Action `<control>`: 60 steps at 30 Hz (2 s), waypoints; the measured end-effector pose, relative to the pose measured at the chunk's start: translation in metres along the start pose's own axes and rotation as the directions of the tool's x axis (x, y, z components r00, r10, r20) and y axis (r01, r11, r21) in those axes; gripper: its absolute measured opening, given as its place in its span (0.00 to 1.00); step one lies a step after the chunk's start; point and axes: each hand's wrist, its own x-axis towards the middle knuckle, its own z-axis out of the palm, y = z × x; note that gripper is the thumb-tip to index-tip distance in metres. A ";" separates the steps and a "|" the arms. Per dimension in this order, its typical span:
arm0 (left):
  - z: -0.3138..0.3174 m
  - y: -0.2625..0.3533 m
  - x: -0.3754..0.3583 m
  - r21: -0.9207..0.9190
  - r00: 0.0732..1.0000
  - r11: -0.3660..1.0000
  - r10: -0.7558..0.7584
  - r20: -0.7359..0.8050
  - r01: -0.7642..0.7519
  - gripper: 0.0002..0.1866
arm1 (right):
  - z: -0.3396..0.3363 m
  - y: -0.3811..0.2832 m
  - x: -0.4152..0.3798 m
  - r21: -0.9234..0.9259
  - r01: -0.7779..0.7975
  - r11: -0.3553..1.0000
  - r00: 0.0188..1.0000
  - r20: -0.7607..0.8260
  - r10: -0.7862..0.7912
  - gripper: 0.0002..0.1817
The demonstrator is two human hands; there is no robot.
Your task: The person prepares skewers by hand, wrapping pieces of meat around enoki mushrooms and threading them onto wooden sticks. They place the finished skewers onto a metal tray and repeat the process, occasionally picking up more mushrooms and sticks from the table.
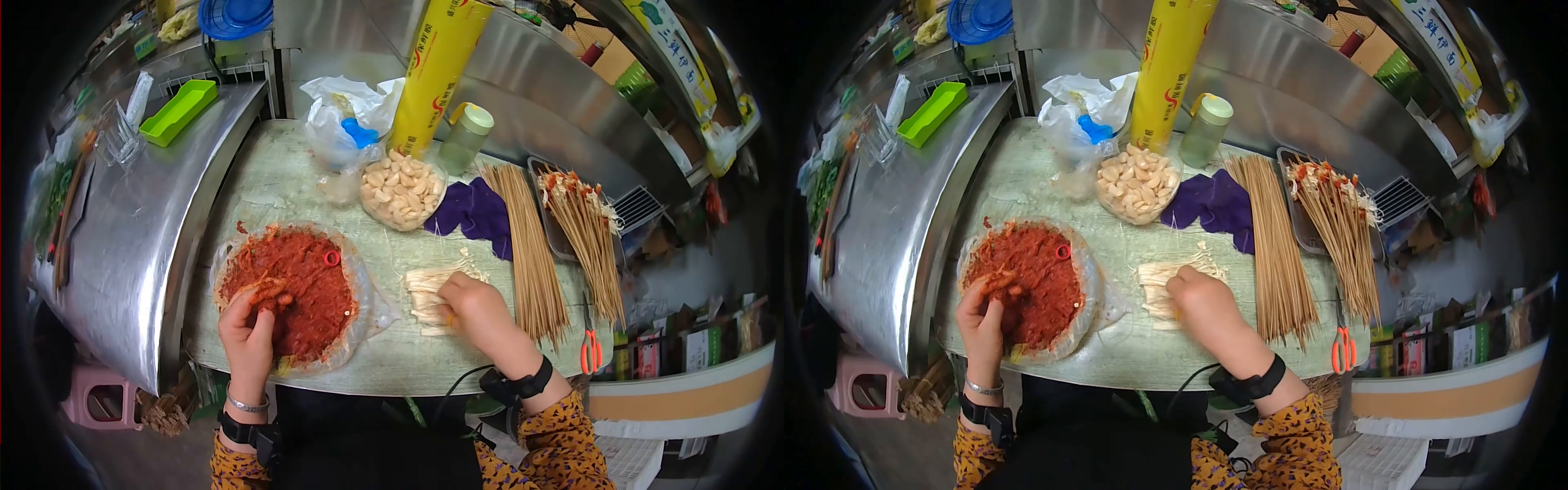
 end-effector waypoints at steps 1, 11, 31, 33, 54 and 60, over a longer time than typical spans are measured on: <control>0.000 0.000 0.000 0.002 1.000 1.000 -0.004 -0.003 0.004 0.15 | -0.004 0.003 0.001 0.102 -0.008 0.995 1.000 -0.015 0.010 0.07; -0.001 -0.002 0.000 0.033 0.999 0.999 0.025 -0.035 -0.024 0.15 | 0.001 -0.016 -0.005 0.208 -0.003 0.978 1.000 0.014 0.000 0.10; -0.011 -0.011 0.000 0.054 0.998 0.997 0.059 0.037 -0.061 0.15 | 0.027 -0.047 0.013 -0.179 -0.008 0.984 1.000 0.022 0.012 0.06; -0.011 -0.010 0.000 0.068 0.997 0.995 0.075 0.035 -0.077 0.15 | 0.019 -0.048 0.014 -0.179 0.001 0.984 1.000 0.018 0.002 0.06; -0.006 -0.013 -0.001 0.028 0.999 0.999 0.041 -0.027 -0.040 0.16 | -0.141 0.045 -0.041 0.890 -0.146 0.431 0.876 -0.086 0.474 0.05; -0.004 -0.010 0.000 -0.016 0.999 0.999 0.037 0.022 -0.037 0.15 | -0.097 0.051 -0.030 0.873 -0.336 0.353 0.871 0.146 0.469 0.05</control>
